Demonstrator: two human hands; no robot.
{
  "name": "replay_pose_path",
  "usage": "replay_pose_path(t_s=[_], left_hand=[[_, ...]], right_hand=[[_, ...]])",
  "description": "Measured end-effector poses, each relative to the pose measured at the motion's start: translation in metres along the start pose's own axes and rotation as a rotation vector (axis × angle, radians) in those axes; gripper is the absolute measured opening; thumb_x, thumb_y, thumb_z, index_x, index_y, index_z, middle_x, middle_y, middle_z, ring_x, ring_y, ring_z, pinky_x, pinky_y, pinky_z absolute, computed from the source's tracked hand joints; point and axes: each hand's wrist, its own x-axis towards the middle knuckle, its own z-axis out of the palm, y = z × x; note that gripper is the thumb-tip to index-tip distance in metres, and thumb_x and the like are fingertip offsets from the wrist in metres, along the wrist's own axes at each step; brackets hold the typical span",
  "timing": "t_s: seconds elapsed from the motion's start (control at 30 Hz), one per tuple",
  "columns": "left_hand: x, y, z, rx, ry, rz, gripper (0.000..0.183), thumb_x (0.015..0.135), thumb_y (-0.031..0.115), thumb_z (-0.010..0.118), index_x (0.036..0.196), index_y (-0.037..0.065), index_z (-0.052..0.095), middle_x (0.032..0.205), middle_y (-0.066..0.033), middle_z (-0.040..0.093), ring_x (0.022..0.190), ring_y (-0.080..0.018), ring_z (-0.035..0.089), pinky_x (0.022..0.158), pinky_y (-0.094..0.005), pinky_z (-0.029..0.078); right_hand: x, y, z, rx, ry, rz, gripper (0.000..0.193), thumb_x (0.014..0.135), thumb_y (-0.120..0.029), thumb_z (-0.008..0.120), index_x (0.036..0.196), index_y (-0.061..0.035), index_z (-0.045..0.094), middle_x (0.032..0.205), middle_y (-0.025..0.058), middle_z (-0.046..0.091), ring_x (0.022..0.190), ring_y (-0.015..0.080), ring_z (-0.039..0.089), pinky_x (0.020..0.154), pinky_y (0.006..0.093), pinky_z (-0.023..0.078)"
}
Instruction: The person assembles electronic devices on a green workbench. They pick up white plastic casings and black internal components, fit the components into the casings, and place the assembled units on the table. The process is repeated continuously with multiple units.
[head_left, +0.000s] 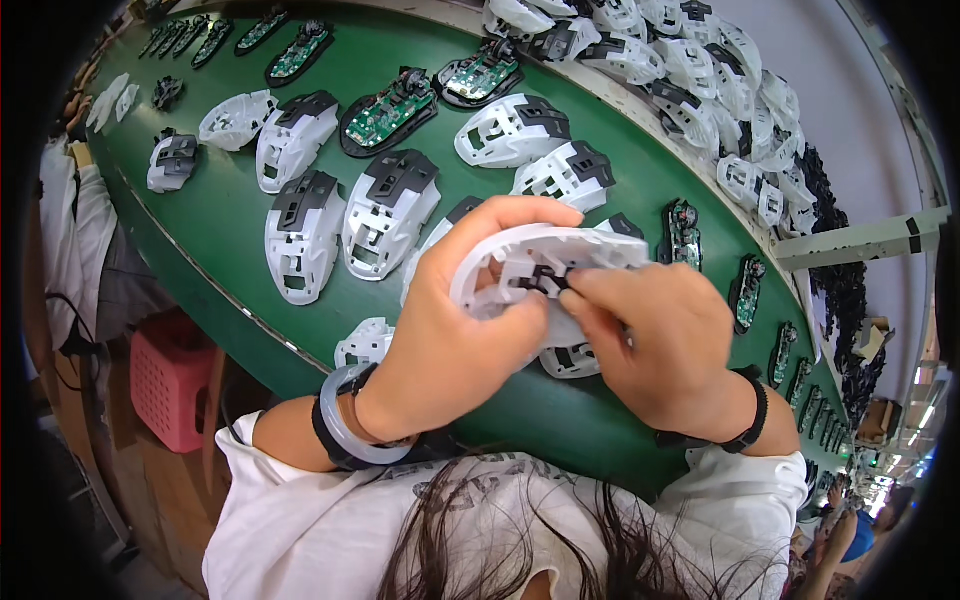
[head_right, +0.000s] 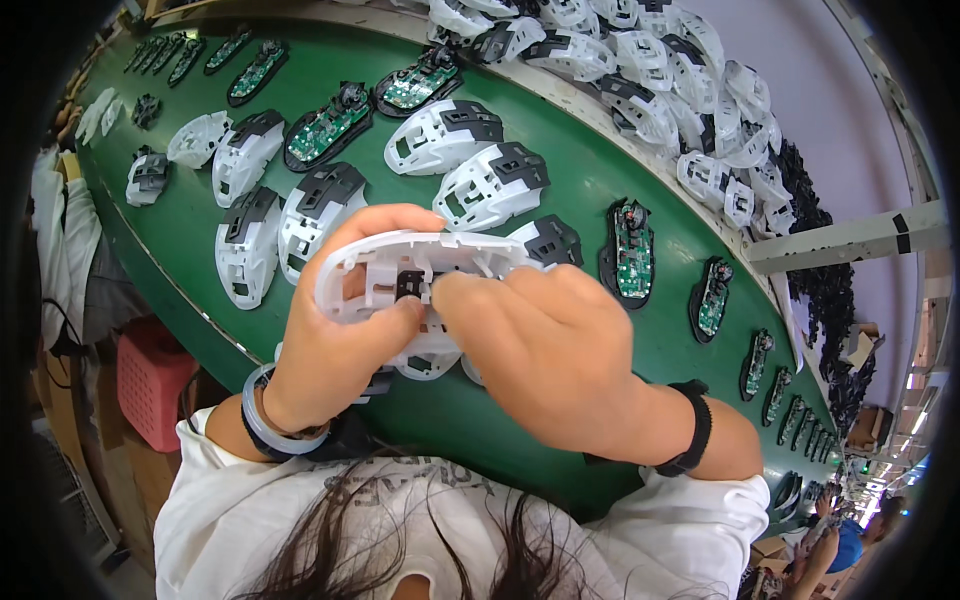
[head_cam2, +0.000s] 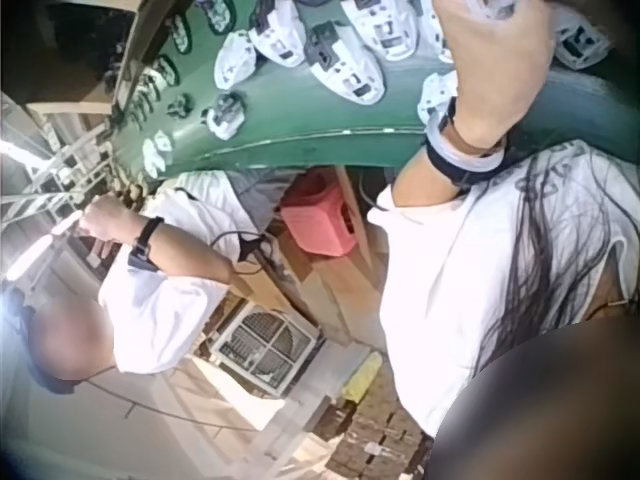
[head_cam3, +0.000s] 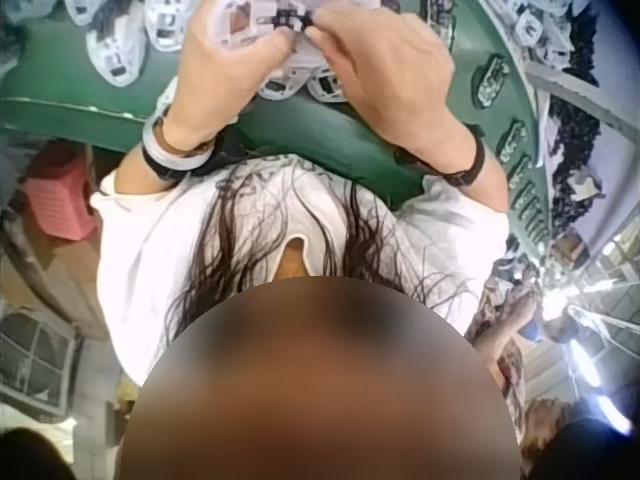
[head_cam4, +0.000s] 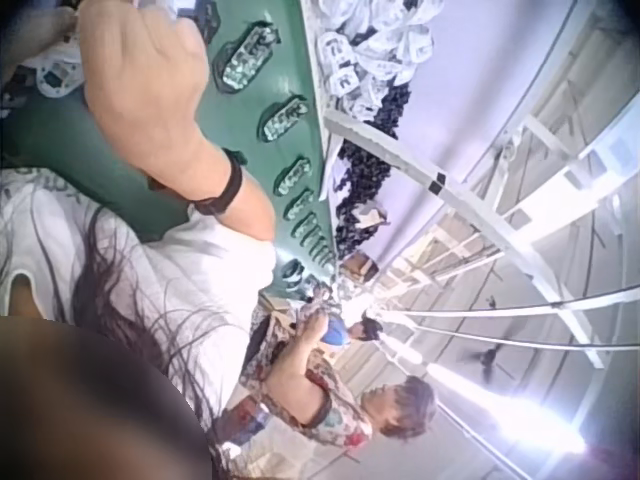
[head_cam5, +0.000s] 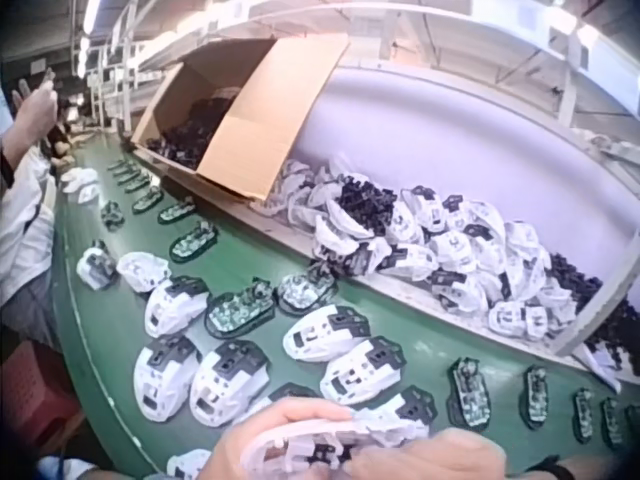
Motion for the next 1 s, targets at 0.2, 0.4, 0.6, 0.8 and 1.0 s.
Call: replay_pose_path(t_s=[0.2, 0.4, 0.6, 0.8, 1.0], left_hand=[[0.002, 0.004, -0.002, -0.016, 0.016, 0.016, 0.044, 0.073, -0.008, 0.044, 0.115, 0.001, 0.053, 0.101, -0.0049, 0.059, 0.088, -0.0083, 0.056, 0.075, -0.0209, 0.047], [0.0, 0.007, -0.011, 0.001, -0.059, -0.012, 0.04, 0.075, -0.006, 0.053, 0.114, 0.001, 0.054, 0.101, -0.004, 0.06, 0.089, -0.009, 0.057, 0.075, -0.0227, 0.048], [-0.006, 0.005, -0.005, -0.041, -0.148, -0.149, 0.03, 0.084, 0.002, 0.061, 0.113, 0.005, 0.056, 0.093, -0.0027, 0.061, 0.075, -0.0059, 0.058, 0.055, -0.0181, 0.048], [-0.016, 0.012, 0.0, 0.236, -0.338, 0.081, 0.032, 0.08, -0.003, 0.058, 0.112, 0.004, 0.057, 0.092, -0.0057, 0.062, 0.082, -0.0122, 0.06, 0.072, -0.0246, 0.051], [-0.022, -0.013, 0.034, 0.815, -0.709, 0.563, 0.069, 0.07, -0.003, 0.062, 0.133, 0.004, 0.036, 0.142, -0.0257, 0.025, 0.128, -0.0461, 0.034, 0.099, -0.0457, 0.041]], right_hand=[[-0.003, 0.008, -0.002, 0.148, -0.018, -0.067, 0.043, 0.071, -0.003, 0.072, 0.112, -0.0045, 0.059, 0.09, 0.0041, 0.069, 0.068, 0.0211, 0.059, 0.06, 0.0299, 0.047], [0.006, 0.002, 0.004, -0.239, 0.057, -0.398, 0.038, 0.076, -0.017, 0.062, 0.113, -0.0097, 0.055, 0.097, 0.0027, 0.058, 0.087, 0.0141, 0.053, 0.06, 0.0254, 0.035], [-0.008, -0.021, -0.001, -0.302, -0.067, -0.327, 0.035, 0.081, -0.02, 0.061, 0.11, -0.0019, 0.054, 0.103, 0.0032, 0.058, 0.084, 0.0133, 0.052, 0.063, 0.0267, 0.034], [-0.035, -0.027, -0.021, -0.192, -0.011, -0.384, 0.038, 0.082, -0.018, 0.059, 0.114, 0.0007, 0.055, 0.105, 0.0103, 0.059, 0.097, 0.0159, 0.055, 0.073, 0.0265, 0.041], [-0.081, -0.028, -0.026, 0.979, 0.168, 0.883, 0.049, 0.091, -0.027, 0.059, 0.128, 0.0006, 0.044, 0.116, 0.0125, 0.054, 0.105, 0.0216, 0.053, 0.093, 0.0332, 0.042]])
